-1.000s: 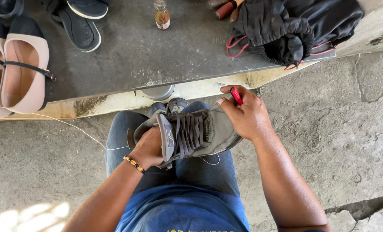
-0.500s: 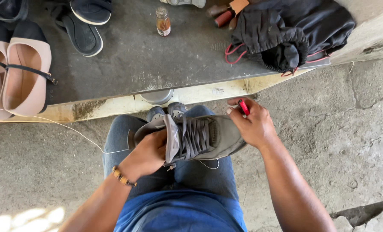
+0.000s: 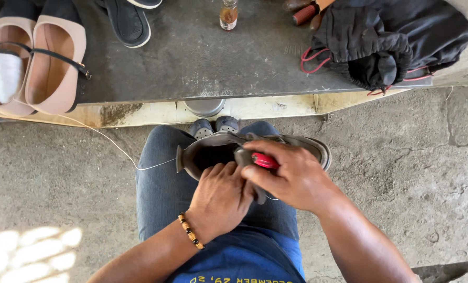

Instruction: The person removes the insole from a gray sneaker using a red utility knife. They then scrape the bottom sole of the shoe with the knife to remove dirt and debris.

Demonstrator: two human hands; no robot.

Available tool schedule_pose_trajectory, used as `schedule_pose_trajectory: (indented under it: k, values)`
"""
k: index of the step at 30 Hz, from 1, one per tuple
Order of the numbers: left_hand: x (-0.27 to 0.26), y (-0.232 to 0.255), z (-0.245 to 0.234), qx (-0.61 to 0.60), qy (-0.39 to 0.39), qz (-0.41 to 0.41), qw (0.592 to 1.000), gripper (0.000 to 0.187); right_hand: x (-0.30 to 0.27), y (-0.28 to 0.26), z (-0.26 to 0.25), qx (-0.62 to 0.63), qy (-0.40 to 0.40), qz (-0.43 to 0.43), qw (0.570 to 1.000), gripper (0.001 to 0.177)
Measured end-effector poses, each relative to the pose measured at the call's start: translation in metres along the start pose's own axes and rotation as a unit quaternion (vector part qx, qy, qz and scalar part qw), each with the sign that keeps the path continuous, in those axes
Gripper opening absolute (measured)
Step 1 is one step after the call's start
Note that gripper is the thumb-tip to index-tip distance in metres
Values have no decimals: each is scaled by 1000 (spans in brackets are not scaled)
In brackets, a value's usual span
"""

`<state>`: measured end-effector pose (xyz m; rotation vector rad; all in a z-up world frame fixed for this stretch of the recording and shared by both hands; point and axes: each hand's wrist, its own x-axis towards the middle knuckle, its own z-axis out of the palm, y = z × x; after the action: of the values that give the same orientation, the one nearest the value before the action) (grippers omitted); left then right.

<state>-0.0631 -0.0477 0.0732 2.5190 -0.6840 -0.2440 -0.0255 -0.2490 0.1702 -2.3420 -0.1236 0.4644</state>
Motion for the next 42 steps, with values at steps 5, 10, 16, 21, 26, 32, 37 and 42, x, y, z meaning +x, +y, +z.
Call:
schedule_pose_trajectory:
  k: [5,10,16,21,26,32,37,42]
  values:
    - [-8,10,-34,-52,19,64,996,64,-19,45,13,-99,166,-94,977,38]
    - [-50,-19,-38,59,54,154,985,53,-39,73,32,-100,166,-11,981,33]
    - [-82,-59,-23,173,117,120,971,45,-39,52,47,-99,191,-43,976,36]
    - [-80,-67,-13,118,109,89,983,48,-25,43,49,-112,154,-85,978,32]
    - [-95,-81,-6,121,77,107,984,60,-23,53,54,-151,171,-37,973,35]
    - [-84,-74,-20,84,98,102,986,44,-22,50,57,-161,170,-32,972,31]
    - [-26,-63,-19,14,67,67,995,31,-13,55,50,-133,185,11,974,27]
    - [30,-69,10,-87,-210,-62,972,38,-7,53,47,-121,170,39,977,28]
